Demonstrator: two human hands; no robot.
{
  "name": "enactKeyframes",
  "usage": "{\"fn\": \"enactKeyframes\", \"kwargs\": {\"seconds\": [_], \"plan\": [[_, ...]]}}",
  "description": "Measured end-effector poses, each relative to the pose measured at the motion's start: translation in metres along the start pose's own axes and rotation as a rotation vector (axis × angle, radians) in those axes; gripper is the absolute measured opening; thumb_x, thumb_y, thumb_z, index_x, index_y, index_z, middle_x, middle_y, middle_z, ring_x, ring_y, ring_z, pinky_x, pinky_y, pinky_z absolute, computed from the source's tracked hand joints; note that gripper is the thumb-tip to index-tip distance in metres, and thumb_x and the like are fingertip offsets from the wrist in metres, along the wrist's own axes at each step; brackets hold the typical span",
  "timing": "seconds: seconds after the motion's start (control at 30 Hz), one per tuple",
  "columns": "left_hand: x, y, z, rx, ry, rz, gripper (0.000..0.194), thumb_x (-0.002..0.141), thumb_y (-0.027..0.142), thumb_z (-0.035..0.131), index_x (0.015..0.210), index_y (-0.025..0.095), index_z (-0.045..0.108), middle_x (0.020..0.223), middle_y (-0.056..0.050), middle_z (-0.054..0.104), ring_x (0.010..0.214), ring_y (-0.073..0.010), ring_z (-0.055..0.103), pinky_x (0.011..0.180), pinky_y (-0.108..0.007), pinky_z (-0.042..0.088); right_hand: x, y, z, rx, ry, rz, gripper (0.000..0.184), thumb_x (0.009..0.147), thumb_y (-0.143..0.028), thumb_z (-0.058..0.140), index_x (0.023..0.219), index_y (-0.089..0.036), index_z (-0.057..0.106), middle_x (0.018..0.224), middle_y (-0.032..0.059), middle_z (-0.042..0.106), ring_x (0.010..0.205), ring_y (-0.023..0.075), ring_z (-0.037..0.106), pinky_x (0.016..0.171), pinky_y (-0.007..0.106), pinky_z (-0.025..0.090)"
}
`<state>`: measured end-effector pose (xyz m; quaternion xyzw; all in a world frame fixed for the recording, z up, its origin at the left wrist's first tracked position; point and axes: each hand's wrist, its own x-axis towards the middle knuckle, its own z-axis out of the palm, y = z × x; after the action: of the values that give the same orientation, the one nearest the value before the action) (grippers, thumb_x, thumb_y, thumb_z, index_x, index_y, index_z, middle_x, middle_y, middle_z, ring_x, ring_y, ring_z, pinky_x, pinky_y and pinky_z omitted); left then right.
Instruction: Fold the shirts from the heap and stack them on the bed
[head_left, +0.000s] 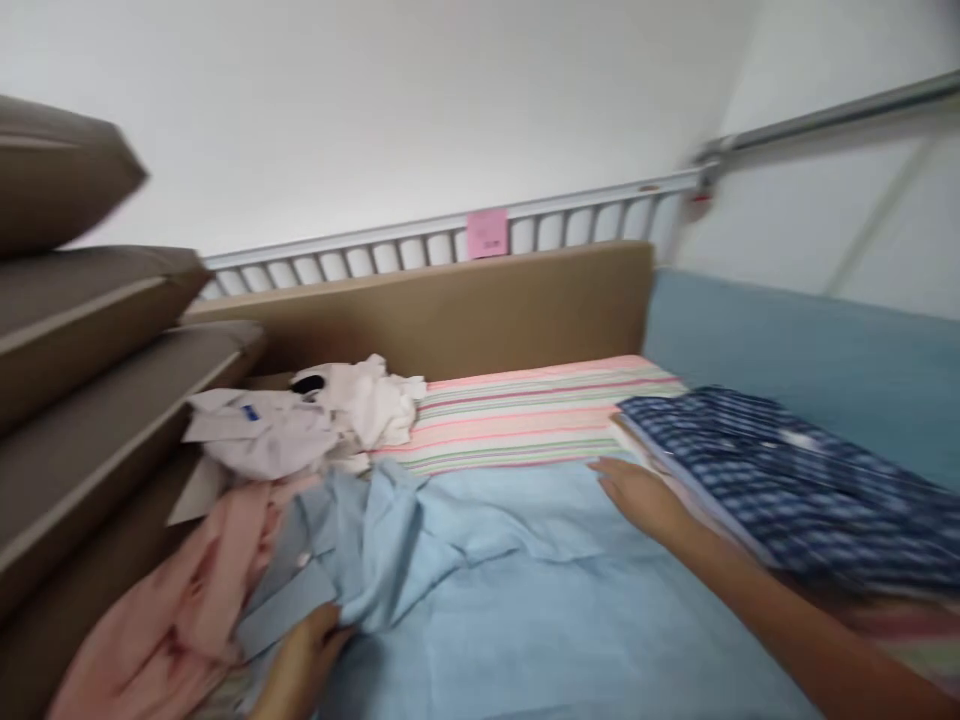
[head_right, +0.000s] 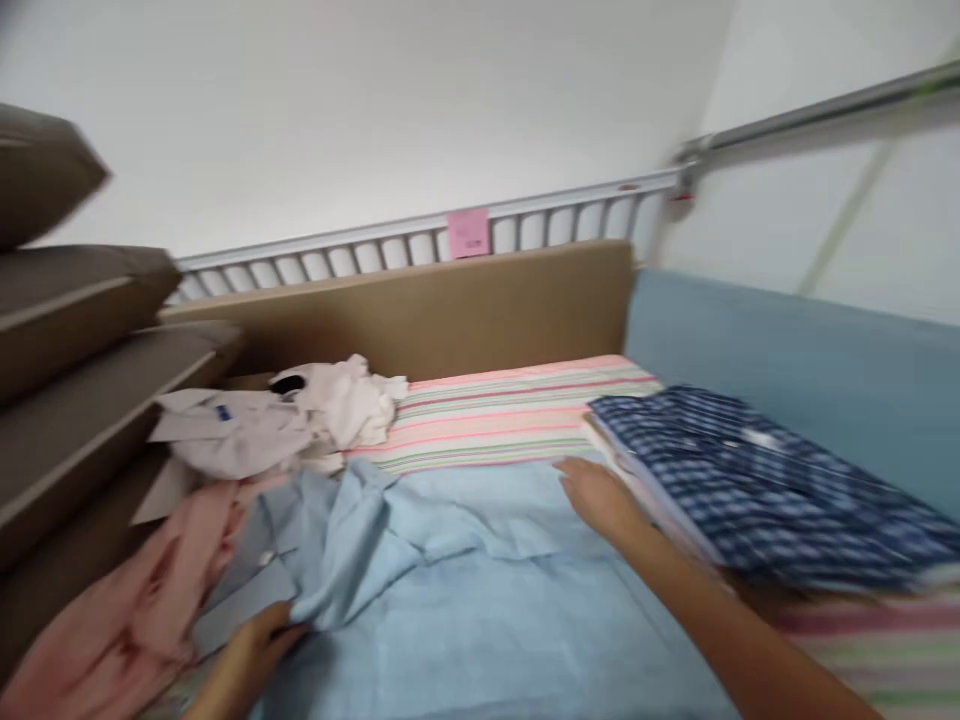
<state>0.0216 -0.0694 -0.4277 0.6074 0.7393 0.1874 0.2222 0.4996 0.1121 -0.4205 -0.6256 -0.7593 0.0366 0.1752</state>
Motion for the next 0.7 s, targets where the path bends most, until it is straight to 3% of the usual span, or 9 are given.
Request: {"fn": "enactKeyframes", "kwargs": {"seconds": [0.13, 0.23, 0.33, 0.43, 0.57, 0.7], "plan": [[-0.005, -0.001, -0.007, 0.1, -0.068, -0.039, 0.026, 0.071, 0.016, 0.043, 0.077, 0.023, 0.068, 0.088, -0.005, 0.072, 0.089, -0.0201, 0.064, 0.082, -0.028, 0.045, 0.002, 0.007, 0.039, -0.029, -0.272, 0.014, 0.034, 0.077, -0.031, 0.051, 0.105, -0.024, 0.069, 0.123, 0.0122, 0.06, 0.113, 0.0289, 0.056, 0.094, 0.043, 0.045], [0.006, 0.0, -0.03, 0.014, 0.039, -0.106, 0.037, 0.075, 0.013, 0.036, 0.094, 0.021, 0.068, 0.097, -0.006, 0.071, 0.087, -0.0179, 0.065, 0.078, -0.026, 0.047, 0.018, -0.012, 0.035, -0.064, -0.262, -0.009, 0.03, 0.079, -0.03, 0.048, 0.098, -0.025, 0.07, 0.113, 0.0108, 0.066, 0.103, 0.0294, 0.062, 0.09, 0.045, 0.047], [0.042, 0.009, -0.06, 0.014, 0.197, -0.122, 0.039, 0.084, 0.02, 0.032, 0.105, 0.017, 0.064, 0.101, -0.008, 0.07, 0.082, -0.0171, 0.067, 0.073, -0.026, 0.05, 0.041, -0.071, 0.022, 0.006, -0.197, -0.139, 0.03, 0.081, -0.027, 0.046, 0.1, -0.024, 0.069, 0.11, 0.0086, 0.068, 0.102, 0.0258, 0.062, 0.092, 0.04, 0.045], [0.092, 0.026, -0.082, 0.19, 0.261, -0.043, 0.036, 0.086, 0.019, 0.035, 0.107, 0.018, 0.064, 0.108, -0.009, 0.068, 0.099, -0.0191, 0.063, 0.086, -0.029, 0.048, 0.061, -0.149, 0.024, 0.136, -0.218, -0.312, 0.03, 0.082, -0.022, 0.045, 0.1, -0.024, 0.069, 0.107, 0.0055, 0.069, 0.101, 0.021, 0.062, 0.091, 0.033, 0.044], [0.153, 0.038, -0.097, 0.31, 0.233, -0.035, 0.029, 0.083, 0.016, 0.048, 0.108, 0.016, 0.063, 0.114, -0.013, 0.064, 0.111, -0.0227, 0.056, 0.095, -0.035, 0.043, 0.085, -0.246, 0.046, 0.133, -0.227, -0.48, 0.032, 0.083, -0.018, 0.045, 0.105, -0.023, 0.068, 0.105, 0.0062, 0.068, 0.099, 0.0204, 0.061, 0.087, 0.03, 0.044], [0.194, 0.025, -0.097, 0.391, 0.146, -0.082, 0.03, 0.086, 0.033, 0.054, 0.108, 0.013, 0.059, 0.108, -0.009, 0.063, 0.101, -0.0205, 0.059, 0.09, -0.045, 0.047, 0.105, -0.314, 0.074, 0.063, -0.266, -0.589, 0.041, 0.083, -0.012, 0.043, 0.117, -0.026, 0.062, 0.116, 0.0077, 0.062, 0.105, 0.0221, 0.057, 0.088, 0.032, 0.042]]}}
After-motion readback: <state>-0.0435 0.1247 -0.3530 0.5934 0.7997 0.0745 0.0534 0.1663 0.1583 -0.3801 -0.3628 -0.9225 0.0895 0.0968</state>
